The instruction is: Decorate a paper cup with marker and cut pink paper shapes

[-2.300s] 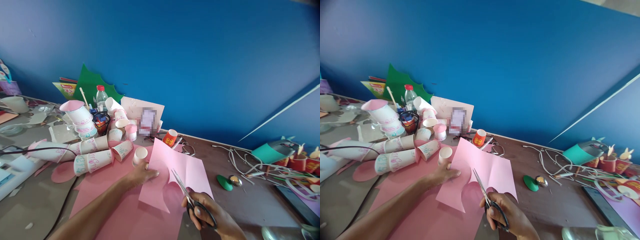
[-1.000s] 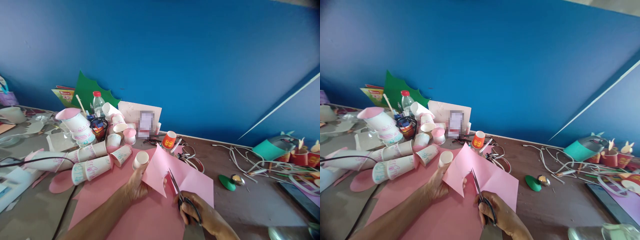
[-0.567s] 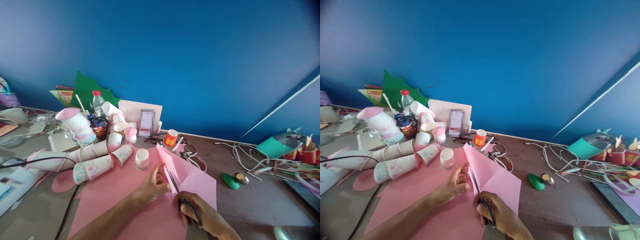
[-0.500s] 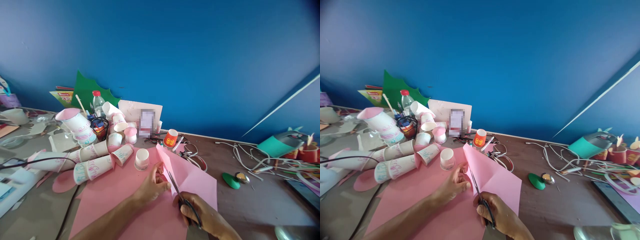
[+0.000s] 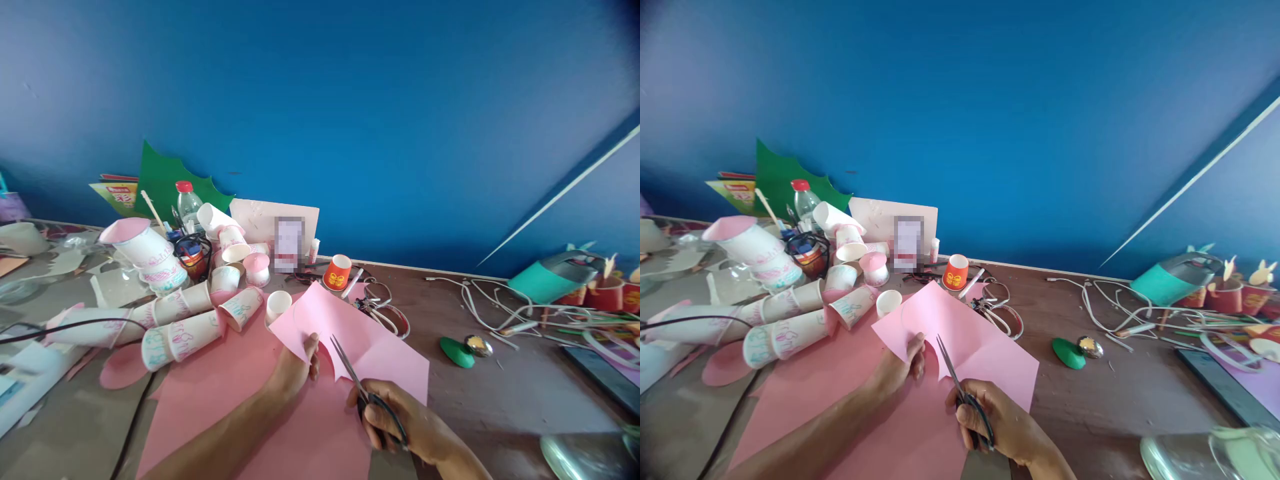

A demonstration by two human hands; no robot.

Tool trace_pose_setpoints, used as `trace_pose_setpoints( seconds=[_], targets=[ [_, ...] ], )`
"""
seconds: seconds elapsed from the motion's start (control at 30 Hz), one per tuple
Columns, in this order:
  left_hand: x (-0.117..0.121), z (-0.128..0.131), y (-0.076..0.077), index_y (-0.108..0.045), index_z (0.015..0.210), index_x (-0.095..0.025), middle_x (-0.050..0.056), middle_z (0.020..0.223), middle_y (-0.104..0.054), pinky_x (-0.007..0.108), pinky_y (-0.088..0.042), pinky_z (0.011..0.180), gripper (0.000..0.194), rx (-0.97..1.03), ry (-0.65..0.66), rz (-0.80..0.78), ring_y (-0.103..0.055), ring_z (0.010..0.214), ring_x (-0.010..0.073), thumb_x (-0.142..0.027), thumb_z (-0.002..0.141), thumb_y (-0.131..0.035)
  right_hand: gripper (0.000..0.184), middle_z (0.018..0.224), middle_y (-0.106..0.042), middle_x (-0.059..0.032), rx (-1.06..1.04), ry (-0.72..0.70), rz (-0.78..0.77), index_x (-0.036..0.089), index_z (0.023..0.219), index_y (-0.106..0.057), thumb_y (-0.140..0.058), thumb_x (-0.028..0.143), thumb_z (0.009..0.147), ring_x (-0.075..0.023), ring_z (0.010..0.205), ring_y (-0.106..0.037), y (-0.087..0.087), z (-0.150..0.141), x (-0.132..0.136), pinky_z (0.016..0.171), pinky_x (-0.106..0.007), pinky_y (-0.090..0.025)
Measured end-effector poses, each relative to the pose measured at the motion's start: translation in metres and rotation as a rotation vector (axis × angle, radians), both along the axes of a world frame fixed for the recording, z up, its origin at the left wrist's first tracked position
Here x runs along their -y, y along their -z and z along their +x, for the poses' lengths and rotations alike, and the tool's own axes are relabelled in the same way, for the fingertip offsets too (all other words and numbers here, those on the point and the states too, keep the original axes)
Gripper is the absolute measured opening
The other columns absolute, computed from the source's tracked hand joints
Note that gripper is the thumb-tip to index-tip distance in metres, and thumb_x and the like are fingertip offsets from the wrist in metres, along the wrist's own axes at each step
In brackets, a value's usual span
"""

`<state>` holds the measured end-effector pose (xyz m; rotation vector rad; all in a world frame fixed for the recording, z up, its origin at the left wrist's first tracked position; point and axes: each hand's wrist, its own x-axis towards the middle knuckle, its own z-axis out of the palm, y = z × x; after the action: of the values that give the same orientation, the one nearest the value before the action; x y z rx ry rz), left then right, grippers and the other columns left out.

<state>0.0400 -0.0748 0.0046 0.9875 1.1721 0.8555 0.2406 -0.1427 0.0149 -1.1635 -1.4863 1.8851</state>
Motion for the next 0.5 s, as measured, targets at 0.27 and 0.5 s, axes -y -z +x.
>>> trace_pose_setpoints(
  seconds=[0.27, 0.5],
  targets=[
    [0.0042, -0.0006, 0.0042, -0.061, 0.085, -0.014, -0.005, 0.046, -0.050, 0.022, -0.033, 0.046, 0.036, 0.296, -0.091, -0.062, -0.043, 0.043, 0.0090, -0.050, 0.079, -0.058, 0.055, 0.057, -0.059, 0.0010, -0.044, 0.021, -0.008, 0.011, 0.098, -0.056, -0.058, 0.064, 0.080, -0.0057, 0.042, -0.040, 0.0008, -0.0069, -0.0013, 0.041, -0.017, -0.031],
    [0.0054, -0.0011, -0.0014, -0.051, 0.060, -0.017, -0.003, 0.044, -0.052, 0.023, -0.036, 0.047, 0.035, 0.383, -0.116, -0.077, -0.047, 0.042, 0.0099, -0.046, 0.076, -0.064, 0.056, 0.057, -0.060, 0.0004, -0.028, 0.010, 0.034, 0.011, 0.097, -0.057, -0.056, 0.065, 0.081, -0.0064, 0.043, -0.040, 0.0025, -0.0071, 0.0001, 0.042, -0.017, -0.030]
  ],
)
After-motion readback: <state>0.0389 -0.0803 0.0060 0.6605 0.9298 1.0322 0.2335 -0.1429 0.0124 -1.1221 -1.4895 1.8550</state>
